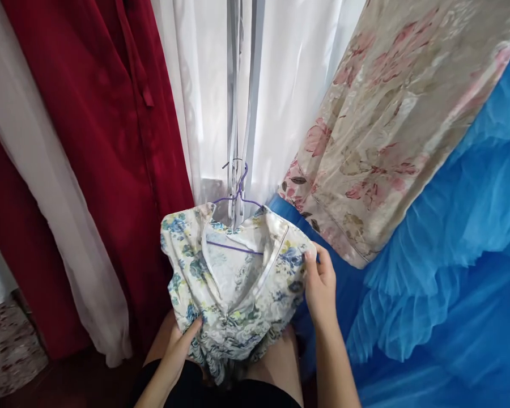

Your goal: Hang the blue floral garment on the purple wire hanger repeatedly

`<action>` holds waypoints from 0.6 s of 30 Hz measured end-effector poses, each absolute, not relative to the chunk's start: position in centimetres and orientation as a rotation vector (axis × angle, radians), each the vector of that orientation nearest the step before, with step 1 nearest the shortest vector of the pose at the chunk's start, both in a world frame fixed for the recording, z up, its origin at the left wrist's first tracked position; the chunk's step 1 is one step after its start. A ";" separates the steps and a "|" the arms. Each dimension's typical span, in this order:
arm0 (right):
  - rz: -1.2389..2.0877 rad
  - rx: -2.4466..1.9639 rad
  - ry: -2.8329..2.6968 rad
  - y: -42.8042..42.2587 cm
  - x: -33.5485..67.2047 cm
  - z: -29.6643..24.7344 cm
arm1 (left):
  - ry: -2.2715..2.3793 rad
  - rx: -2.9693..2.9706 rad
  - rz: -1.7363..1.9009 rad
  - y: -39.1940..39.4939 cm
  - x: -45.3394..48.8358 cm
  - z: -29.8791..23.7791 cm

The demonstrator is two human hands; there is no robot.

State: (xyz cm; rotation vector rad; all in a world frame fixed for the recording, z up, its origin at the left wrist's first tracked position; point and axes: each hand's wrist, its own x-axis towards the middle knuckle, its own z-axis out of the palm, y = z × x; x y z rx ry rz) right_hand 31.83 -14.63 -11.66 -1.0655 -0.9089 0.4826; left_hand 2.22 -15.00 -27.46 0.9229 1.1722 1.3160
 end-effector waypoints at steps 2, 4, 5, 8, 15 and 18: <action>0.150 -1.106 -0.763 -16.2 29.7 -14.2 | 1.181 0.926 1.340 -15.3 2.7 -27.6; 0.000 -1.141 -0.590 -17.9 26.7 -17.3 | 1.193 0.932 1.349 -15.8 3.3 -27.7; 0.072 -1.170 -0.595 -18.6 25.1 -18.8 | 1.196 0.939 1.345 -16.1 3.6 -27.8; 0.681 -1.176 -0.937 -19.5 21.0 -22.2 | 1.169 0.964 1.314 -16.9 4.3 -28.1; 1.188 -1.057 -1.143 -18.1 18.5 -23.0 | 1.127 0.961 1.310 -17.7 4.0 -27.9; 1.163 -1.115 -1.092 -17.9 18.8 -23.6 | 1.123 0.924 1.342 -18.2 5.2 -28.2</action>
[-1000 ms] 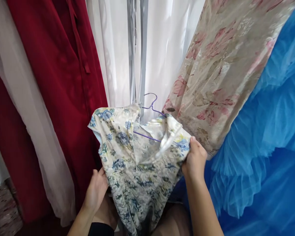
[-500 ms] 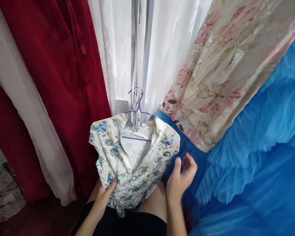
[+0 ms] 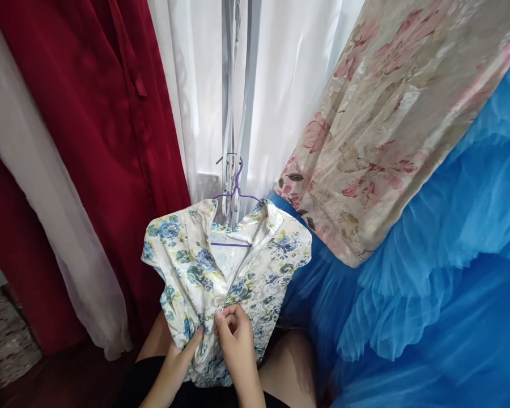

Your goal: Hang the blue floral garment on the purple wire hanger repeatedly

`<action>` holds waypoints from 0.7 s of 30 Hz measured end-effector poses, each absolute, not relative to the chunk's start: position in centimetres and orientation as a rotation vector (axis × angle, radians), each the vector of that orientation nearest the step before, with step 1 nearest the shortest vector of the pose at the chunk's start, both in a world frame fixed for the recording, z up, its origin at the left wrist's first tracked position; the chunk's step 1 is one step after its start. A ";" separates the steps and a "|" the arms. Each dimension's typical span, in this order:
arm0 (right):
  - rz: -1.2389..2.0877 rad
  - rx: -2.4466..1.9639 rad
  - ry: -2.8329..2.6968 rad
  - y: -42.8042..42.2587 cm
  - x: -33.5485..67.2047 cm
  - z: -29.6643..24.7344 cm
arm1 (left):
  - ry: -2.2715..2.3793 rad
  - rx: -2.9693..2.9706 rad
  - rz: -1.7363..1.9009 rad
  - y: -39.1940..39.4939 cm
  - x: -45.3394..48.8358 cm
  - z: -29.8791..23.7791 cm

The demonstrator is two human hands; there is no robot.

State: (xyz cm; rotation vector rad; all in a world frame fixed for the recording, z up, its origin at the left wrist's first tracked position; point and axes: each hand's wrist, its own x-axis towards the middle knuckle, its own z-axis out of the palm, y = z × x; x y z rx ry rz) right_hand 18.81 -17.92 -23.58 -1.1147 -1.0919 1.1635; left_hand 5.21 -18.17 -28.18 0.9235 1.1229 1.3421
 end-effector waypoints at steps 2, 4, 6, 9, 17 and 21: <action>1.086 -1.126 -1.057 -17.9 19.0 -23.9 | 1.086 0.901 1.357 -18.5 6.7 -28.7; 1.014 -1.149 -1.030 -18.0 19.5 -23.7 | 1.042 0.891 1.358 -18.7 8.0 -29.0; 1.003 -1.191 -1.007 -18.3 20.4 -23.0 | 1.062 0.893 1.385 -18.6 8.5 -29.0; 1.059 -1.232 -0.998 -19.1 22.0 -21.9 | 1.249 0.919 1.476 -17.9 7.3 -28.6; 1.168 -1.288 -1.104 -20.7 22.5 -20.3 | 1.292 1.908 1.998 -18.4 5.0 -25.2; 1.165 -1.251 -1.169 -20.8 21.9 -19.6 | 0.997 2.308 1.326 -18.2 6.7 -22.3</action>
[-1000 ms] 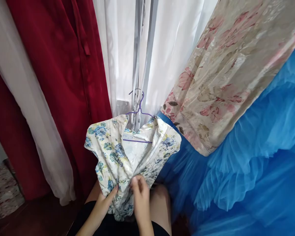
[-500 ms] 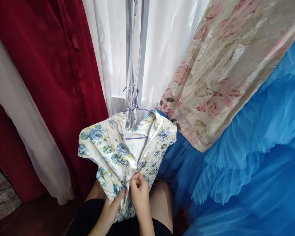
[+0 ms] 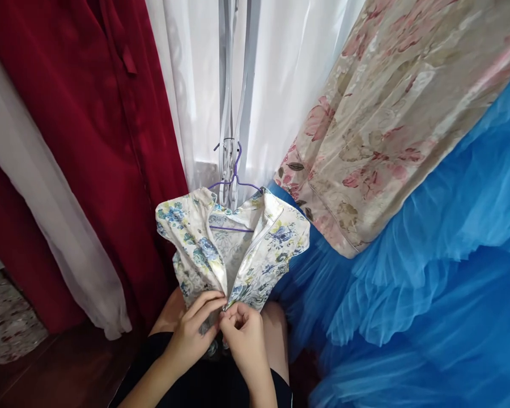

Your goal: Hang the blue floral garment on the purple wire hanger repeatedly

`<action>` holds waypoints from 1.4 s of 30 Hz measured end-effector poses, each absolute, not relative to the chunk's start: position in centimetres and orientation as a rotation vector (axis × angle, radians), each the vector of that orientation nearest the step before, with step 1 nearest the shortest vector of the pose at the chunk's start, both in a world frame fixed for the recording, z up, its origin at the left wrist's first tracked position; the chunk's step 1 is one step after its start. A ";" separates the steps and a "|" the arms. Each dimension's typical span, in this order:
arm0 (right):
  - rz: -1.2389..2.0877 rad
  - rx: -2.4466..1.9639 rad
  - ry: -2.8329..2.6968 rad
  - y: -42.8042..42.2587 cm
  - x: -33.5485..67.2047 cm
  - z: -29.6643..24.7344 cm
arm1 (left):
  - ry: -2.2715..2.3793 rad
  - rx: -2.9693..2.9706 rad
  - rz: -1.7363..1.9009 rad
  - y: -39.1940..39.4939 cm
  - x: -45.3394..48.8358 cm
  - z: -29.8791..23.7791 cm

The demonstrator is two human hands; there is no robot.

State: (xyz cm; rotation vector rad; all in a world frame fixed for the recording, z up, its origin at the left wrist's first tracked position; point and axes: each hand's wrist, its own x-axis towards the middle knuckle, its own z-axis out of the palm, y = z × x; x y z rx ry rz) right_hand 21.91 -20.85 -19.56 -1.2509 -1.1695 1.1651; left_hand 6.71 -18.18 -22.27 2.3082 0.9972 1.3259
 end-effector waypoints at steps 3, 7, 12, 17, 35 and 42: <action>1.152 -1.235 -1.182 -21.1 22.3 -19.4 | 0.974 2.288 1.275 -17.6 7.4 -21.0; 1.148 -1.170 -1.236 -21.5 23.7 -19.2 | 0.907 2.327 1.232 -17.1 7.2 -20.0; 0.991 -1.220 -1.342 -21.4 24.4 -19.9 | 0.721 2.385 1.258 -16.8 6.8 -19.2; 0.911 -1.190 -1.305 -20.4 22.6 -21.4 | 0.645 2.272 1.476 -16.6 7.8 -19.2; 1.073 -1.315 -1.475 -21.8 25.2 -21.5 | 0.681 2.156 1.932 -5.3 9.1 -0.8; 0.874 -1.142 -1.362 -18.6 25.0 -16.3 | 0.670 2.499 1.658 -7.7 7.6 -3.9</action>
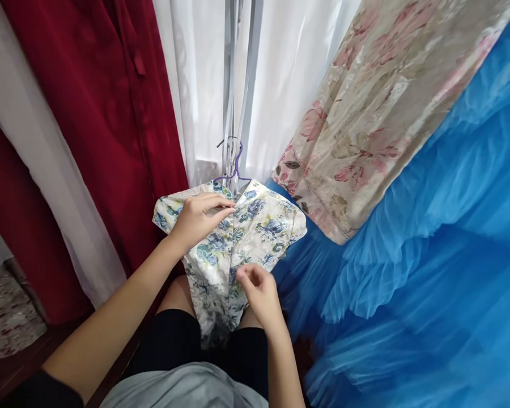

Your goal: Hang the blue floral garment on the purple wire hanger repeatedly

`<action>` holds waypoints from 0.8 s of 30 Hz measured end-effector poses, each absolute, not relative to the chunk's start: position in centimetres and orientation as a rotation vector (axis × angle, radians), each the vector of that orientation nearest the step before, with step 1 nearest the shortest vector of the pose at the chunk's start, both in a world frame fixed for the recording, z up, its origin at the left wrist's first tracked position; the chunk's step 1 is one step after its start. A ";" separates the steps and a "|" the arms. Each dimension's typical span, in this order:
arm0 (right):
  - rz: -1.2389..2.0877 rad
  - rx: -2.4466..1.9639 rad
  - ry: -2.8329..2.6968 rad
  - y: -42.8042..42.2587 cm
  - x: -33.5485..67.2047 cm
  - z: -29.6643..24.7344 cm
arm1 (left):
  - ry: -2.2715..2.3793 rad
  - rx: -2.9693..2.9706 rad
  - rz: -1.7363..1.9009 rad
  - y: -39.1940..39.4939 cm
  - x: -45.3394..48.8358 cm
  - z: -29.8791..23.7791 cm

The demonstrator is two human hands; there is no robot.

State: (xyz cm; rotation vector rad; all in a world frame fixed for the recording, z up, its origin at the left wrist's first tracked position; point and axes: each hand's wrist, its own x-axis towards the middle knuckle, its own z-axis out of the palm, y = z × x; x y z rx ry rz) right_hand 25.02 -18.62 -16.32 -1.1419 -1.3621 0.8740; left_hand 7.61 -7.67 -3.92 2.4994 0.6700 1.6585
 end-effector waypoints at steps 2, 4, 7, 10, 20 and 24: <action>0.832 -1.011 -1.398 -16.4 24.2 -13.0 | 0.624 2.606 1.599 -7.7 7.3 -3.9; 0.792 -0.903 -1.421 -14.0 23.3 -10.1 | 0.570 2.701 1.510 -7.8 7.1 -3.6; 0.755 -0.761 -1.428 -11.0 22.5 -7.4 | 0.547 2.747 1.467 -8.0 6.7 -2.9; 0.728 -0.701 -1.439 -9.9 22.4 -6.8 | 0.560 2.658 1.490 -8.4 6.6 -2.2; 0.564 -0.892 -1.475 -6.9 23.0 -8.8 | 0.612 2.377 1.753 -7.0 7.8 -0.1; 0.617 -0.956 -1.409 -6.7 22.5 -12.1 | 0.694 2.164 2.013 -4.2 4.5 0.4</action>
